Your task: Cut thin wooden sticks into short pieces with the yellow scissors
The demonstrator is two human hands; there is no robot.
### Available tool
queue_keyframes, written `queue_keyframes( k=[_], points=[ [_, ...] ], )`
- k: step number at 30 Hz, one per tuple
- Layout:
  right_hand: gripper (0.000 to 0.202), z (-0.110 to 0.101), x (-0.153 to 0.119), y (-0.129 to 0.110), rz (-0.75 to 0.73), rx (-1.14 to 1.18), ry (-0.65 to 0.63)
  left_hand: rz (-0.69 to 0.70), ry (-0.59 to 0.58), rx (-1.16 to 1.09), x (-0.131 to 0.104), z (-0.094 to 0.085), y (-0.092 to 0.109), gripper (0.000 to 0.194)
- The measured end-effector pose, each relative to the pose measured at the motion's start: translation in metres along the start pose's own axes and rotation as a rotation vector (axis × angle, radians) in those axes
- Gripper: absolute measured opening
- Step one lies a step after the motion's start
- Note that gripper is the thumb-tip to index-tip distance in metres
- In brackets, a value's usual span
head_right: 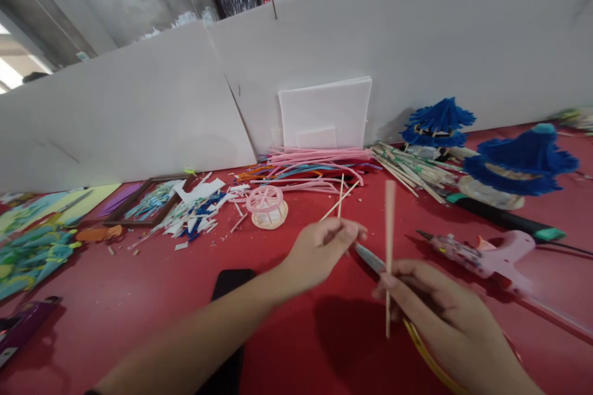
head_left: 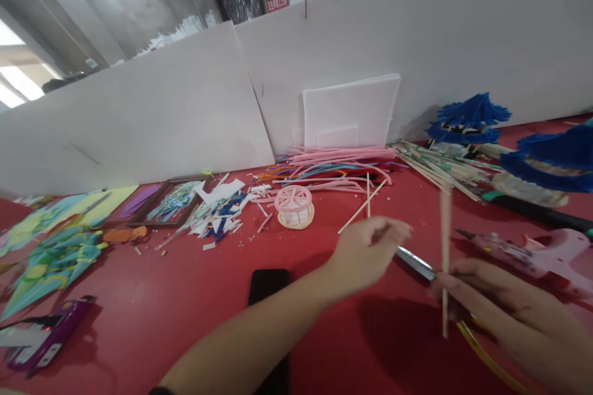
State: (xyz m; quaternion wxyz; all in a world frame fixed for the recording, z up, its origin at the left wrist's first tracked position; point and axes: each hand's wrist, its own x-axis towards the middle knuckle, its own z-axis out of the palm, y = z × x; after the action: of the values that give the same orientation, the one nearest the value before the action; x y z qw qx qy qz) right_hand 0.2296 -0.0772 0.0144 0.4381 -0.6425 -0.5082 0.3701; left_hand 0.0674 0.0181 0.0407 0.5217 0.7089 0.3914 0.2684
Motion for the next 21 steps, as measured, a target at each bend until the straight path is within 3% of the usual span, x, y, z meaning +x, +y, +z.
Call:
queue_keyframes(
  k=[2, 5, 9, 12, 18, 21],
  points=[
    [0.043, 0.010, 0.004, -0.011, -0.037, 0.013, -0.104, -0.081, -0.045, -0.216, -0.031, 0.002, -0.006, 0.029],
    [0.044, 0.028, 0.011, -0.018, -0.094, 0.088, -0.139, -0.203, 0.025, -0.322, -0.061, 0.002, -0.021, 0.044],
    [0.047, 0.041, 0.015, -0.012, -0.073, 0.152, -0.234, -0.261, 0.066, -0.427, -0.067, -0.001, -0.037, 0.031],
    [0.046, 0.040, 0.014, -0.004, -0.050, 0.142, -0.257, -0.221, 0.053, -0.321, -0.064, -0.001, -0.039, 0.015],
    [0.052, 0.015, 0.023, 0.003, -0.019, 0.042, -0.103, -0.112, 0.259, -0.177, -0.067, -0.006, -0.033, 0.003],
    [0.036, -0.007, 0.035, 0.011, -0.191, -0.243, 0.055, -0.001, 0.357, -0.260, -0.068, -0.011, -0.034, 0.004]
  ],
)
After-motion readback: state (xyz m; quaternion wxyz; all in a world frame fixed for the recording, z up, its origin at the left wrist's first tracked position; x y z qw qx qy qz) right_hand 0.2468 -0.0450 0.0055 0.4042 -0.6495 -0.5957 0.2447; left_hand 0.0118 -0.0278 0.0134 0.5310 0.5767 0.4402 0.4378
